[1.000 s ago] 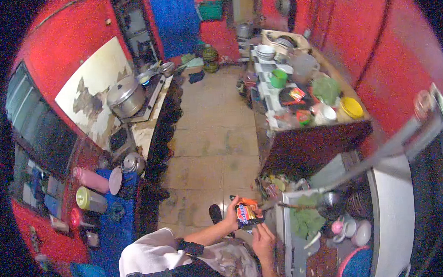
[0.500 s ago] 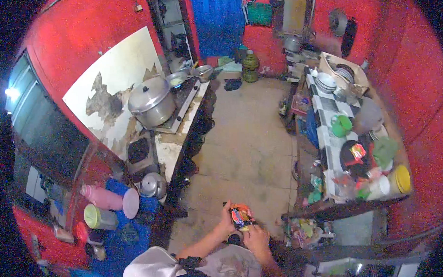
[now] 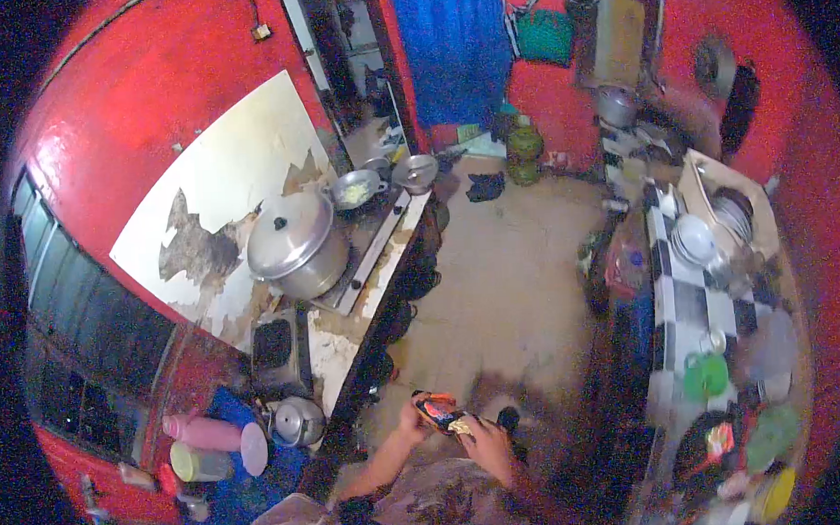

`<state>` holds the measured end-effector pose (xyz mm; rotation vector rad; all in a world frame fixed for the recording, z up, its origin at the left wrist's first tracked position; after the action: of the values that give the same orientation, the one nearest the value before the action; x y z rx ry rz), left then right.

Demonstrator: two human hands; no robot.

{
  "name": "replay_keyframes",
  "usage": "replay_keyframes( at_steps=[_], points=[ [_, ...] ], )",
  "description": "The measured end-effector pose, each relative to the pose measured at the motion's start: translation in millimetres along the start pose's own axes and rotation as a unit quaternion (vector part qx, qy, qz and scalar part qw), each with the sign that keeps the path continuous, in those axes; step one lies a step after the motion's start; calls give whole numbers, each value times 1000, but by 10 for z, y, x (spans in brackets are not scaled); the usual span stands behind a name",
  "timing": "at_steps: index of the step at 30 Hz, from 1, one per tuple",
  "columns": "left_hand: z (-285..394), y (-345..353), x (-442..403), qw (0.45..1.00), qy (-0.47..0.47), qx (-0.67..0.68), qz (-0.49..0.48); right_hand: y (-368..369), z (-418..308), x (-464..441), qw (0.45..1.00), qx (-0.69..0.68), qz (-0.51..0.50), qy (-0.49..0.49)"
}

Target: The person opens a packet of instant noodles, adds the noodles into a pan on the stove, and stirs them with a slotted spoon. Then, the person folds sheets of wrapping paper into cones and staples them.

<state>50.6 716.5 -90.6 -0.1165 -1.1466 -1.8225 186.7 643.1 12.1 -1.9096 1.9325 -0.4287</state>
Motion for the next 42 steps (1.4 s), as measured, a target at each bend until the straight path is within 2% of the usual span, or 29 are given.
replay_keyframes(
  at_steps=[1, 5, 7, 9, 10, 11, 12, 13, 14, 15, 16, 18, 19, 20, 21, 22, 23, 24, 26, 27, 28, 29, 31, 34, 35, 38, 39, 41, 42],
  points=[
    [238, 130, -102, 999, 16, -27, 24, -81, 33, -285, 998, -31, -17, -46],
    [646, -35, -745, 997, 7, 70, 41, -208, 350, -1357, 991, -86, -95, -30],
    [838, -43, -1014, 979, 54, 181, -84, -207, 346, -1885, 983, -92, -147, -54],
    [896, -477, -1439, 972, 95, 212, 44, -126, 458, -2368, 980, -72, -172, -71],
    [1081, -482, -1503, 966, 83, 216, 115, -79, 450, -2625, 974, -89, -185, -93],
    [1283, -486, -1620, 964, 84, 226, 116, -51, 440, -2892, 968, -105, -198, -114],
    [1546, -428, -1746, 960, 127, 250, 15, -19, 446, -3154, 962, -104, -221, -121],
    [1811, -441, -1846, 975, 204, 83, 36, 55, 531, -3390, 961, -100, -228, -120],
    [2071, -453, -1931, 951, 273, -110, 90, 144, 613, -3700, 960, -84, -236, -129],
    [2321, -462, -2003, 894, 328, -259, 160, 226, 645, -4001, 958, -69, -243, -138],
    [2532, -562, -2152, 862, 338, -330, 184, 284, 661, -4290, 957, -68, -248, -138],
    [3043, -682, -2390, 779, 349, -468, 227, 319, 524, -4896, 953, -6, -227, -201],
    [3293, -706, -2562, 779, 353, -464, 229, 322, 463, -5180, 952, -2, -229, -204],
    [3466, -854, -2857, 925, 295, -156, 180, 327, 428, -5469, 952, 24, -236, -195],
    [3638, -879, -3171, 960, 200, 166, 104, 346, 392, -5790, 952, 49, -239, -187],
    [3836, -1041, -3377, 945, 160, 178, 223, 379, 365, -6080, 951, 47, -240, -188],
    [3957, -1243, -3598, 945, 155, 178, 228, 407, 362, -6336, 958, 26, -227, -174],
    [4232, -1437, -3802, 943, 273, 15, 191, 445, 374, -6560, 964, 4, -213, -158],
    [4754, -1496, -3973, 902, 379, -151, 144, 574, 421, -7036, 965, -24, -202, -169],
    [4984, -1529, -4069, 935, 321, -11, 151, 600, 423, -7270, 963, -45, -192, -182],
    [5102, -1594, -4180, 945, 256, 133, 156, 647, 344, -7494, 958, -70, -210, -184],
    [5231, -1742, -4270, 949, 254, 52, 180, 707, 307, -7723, 956, -69, -219, -180],
    [5431, -1912, -4420, 933, 234, 203, 183, 868, 205, -8161, 940, -99, -271, -179],
    [5882, -2124, -4443, 924, 278, 196, 177, 1221, 71, -8813, 914, -131, -351, -153],
    [5985, -2173, -4386, 891, 287, 219, 276, 1346, 38, -8982, 899, -164, -388, -120],
    [6235, -2642, -4579, 821, 288, 348, 348, 1778, -12, -9578, 872, -129, -413, -229],
    [6316, -2859, -4686, 820, 309, 374, 304, 1985, -12, -9778, 860, -135, -422, -252],
    [6480, -3204, -4830, 795, 356, 404, 278, 2267, -101, -10208, 848, -162, -428, -267],
    [6671, -3211, -4850, 790, 442, 392, 164, 2453, -110, -10471, 837, -143, -445, -283]
  ],
)
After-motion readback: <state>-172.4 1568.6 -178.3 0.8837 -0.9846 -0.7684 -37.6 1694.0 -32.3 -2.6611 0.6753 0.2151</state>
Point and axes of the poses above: each hand's wrist, its own x-axis away from the middle knuckle, its own y-axis out of the palm, z = x × y, the point moved 6 cm from there along -x, towards the middle knuckle, and after that the axes turned 13 degrees about -x, right-handed, at the moved point
